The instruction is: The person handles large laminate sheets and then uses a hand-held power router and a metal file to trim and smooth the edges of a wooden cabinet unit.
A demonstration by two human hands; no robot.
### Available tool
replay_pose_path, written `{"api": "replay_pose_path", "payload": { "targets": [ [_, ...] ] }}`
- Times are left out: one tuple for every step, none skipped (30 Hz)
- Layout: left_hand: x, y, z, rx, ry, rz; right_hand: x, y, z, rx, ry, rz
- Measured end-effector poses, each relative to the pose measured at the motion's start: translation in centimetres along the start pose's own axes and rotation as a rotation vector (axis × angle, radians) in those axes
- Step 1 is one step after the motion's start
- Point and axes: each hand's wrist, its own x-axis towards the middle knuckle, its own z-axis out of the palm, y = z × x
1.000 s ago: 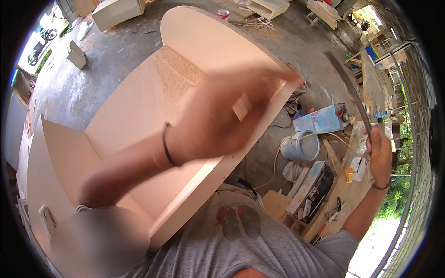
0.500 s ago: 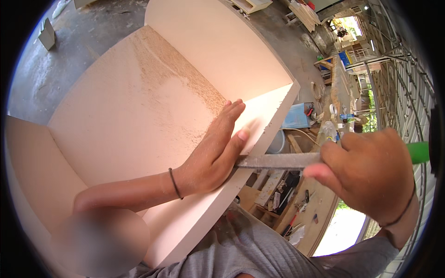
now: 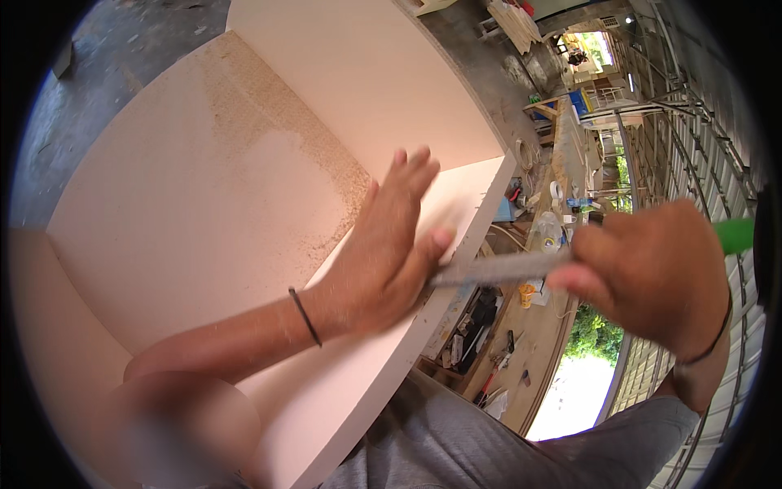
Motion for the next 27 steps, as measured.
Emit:
{"api": "replay_pose_path", "payload": {
  "targets": [
    [-0.5, 0.1, 0.2, -0.078, -0.075, -0.031, -0.5, -0.7, 0.5, 0.010, 0.020, 0.010],
    [-0.1, -0.4, 0.5, -0.085, -0.057, -0.060, -0.7, -1.1, 1.1, 0.021, 0.042, 0.018],
    [0.5, -1.6, 0.9, -0.091, -0.038, -0.089, 0.0, -0.6, 2.1, -0.003, 0.081, -0.012],
    [1.6, -3.2, 2.1, -0.071, -0.041, -0.101, 0.7, 0.2, 3.6, -0.025, 0.108, -0.023],
    [2.7, -5.0, 2.7, -0.038, -0.025, -0.127, 2.1, 1.3, 4.9, -0.046, 0.152, -0.056],
    [4.5, -5.8, 3.6, 0.022, -0.016, -0.135, 3.7, 2.8, 6.3, 0.006, 0.050, -0.013],
    [6.1, -7.0, 3.8, 0.065, 0.018, -0.164, 5.1, 4.1, 7.1, 0.058, -0.037, 0.007],
    [7.1, -7.3, 3.9, 0.075, 0.071, -0.190, 5.5, 4.7, 6.7, 0.066, -0.060, 0.027],
    [7.6, -7.5, 4.1, 0.084, 0.123, -0.215, 5.6, 5.2, 6.3, 0.074, -0.083, 0.050],
    [7.7, -7.0, 4.3, 0.095, 0.146, -0.145, 5.6, 5.6, 6.3, 0.087, -0.113, 0.071],
    [7.3, -6.1, 4.3, 0.107, 0.169, -0.083, 4.8, 5.3, 5.5, 0.044, -0.101, 0.078],
    [6.9, -5.2, 4.3, 0.119, 0.191, -0.020, 3.1, 4.2, 4.0, 0.002, -0.088, 0.086],
    [5.9, -3.6, 3.8, 0.112, 0.211, 0.026, 1.9, 3.5, 3.0, -0.037, -0.057, 0.086],
    [5.2, -3.0, 3.8, 0.077, 0.216, 0.051, 1.5, 3.2, 2.7, -0.040, -0.066, 0.095],
    [5.0, -3.0, 3.7, 0.043, 0.220, 0.074, 1.3, 3.1, 2.5, -0.042, -0.074, 0.103],
    [5.3, -3.6, 3.9, 0.019, 0.252, 0.081, 0.9, 2.7, 2.3, -0.046, -0.086, 0.120],
    [6.2, -4.9, 4.6, -0.012, 0.272, 0.088, 1.2, 3.1, 3.4, -0.005, -0.047, 0.104],
    [6.9, -6.2, 5.3, -0.043, 0.293, 0.095, 2.5, 4.2, 5.3, 0.036, -0.005, 0.086],
    [7.4, -7.0, 5.3, -0.006, 0.289, 0.013, 3.7, 5.0, 6.9, 0.078, 0.043, 0.056],
    [7.9, -7.7, 5.1, 0.024, 0.290, -0.062, 4.6, 5.3, 7.5, 0.094, 0.015, 0.060],
    [8.3, -8.2, 5.2, 0.055, 0.296, -0.135, 5.7, 5.7, 7.8, 0.103, -0.011, 0.061],
    [8.2, -8.9, 5.4, 0.076, 0.309, -0.066, 6.4, 5.9, 7.7, 0.110, -0.030, 0.056],
    [8.0, -8.3, 5.3, 0.050, 0.312, -0.026, 5.9, 5.7, 7.1, 0.055, -0.019, 0.058],
    [7.8, -7.6, 5.2, 0.023, 0.316, 0.015, 4.5, 5.0, 5.6, 0.000, -0.007, 0.059],
    [7.3, -6.4, 5.1, 0.001, 0.318, 0.050, 3.3, 4.4, 4.6, -0.049, 0.007, 0.055],
    [6.8, -5.3, 4.9, -0.011, 0.291, 0.067, 2.9, 4.0, 4.3, -0.062, 0.005, 0.065],
    [7.0, -5.7, 4.9, -0.024, 0.278, 0.033, 2.6, 3.7, 4.0, -0.073, 0.004, 0.074]
  ]
}}
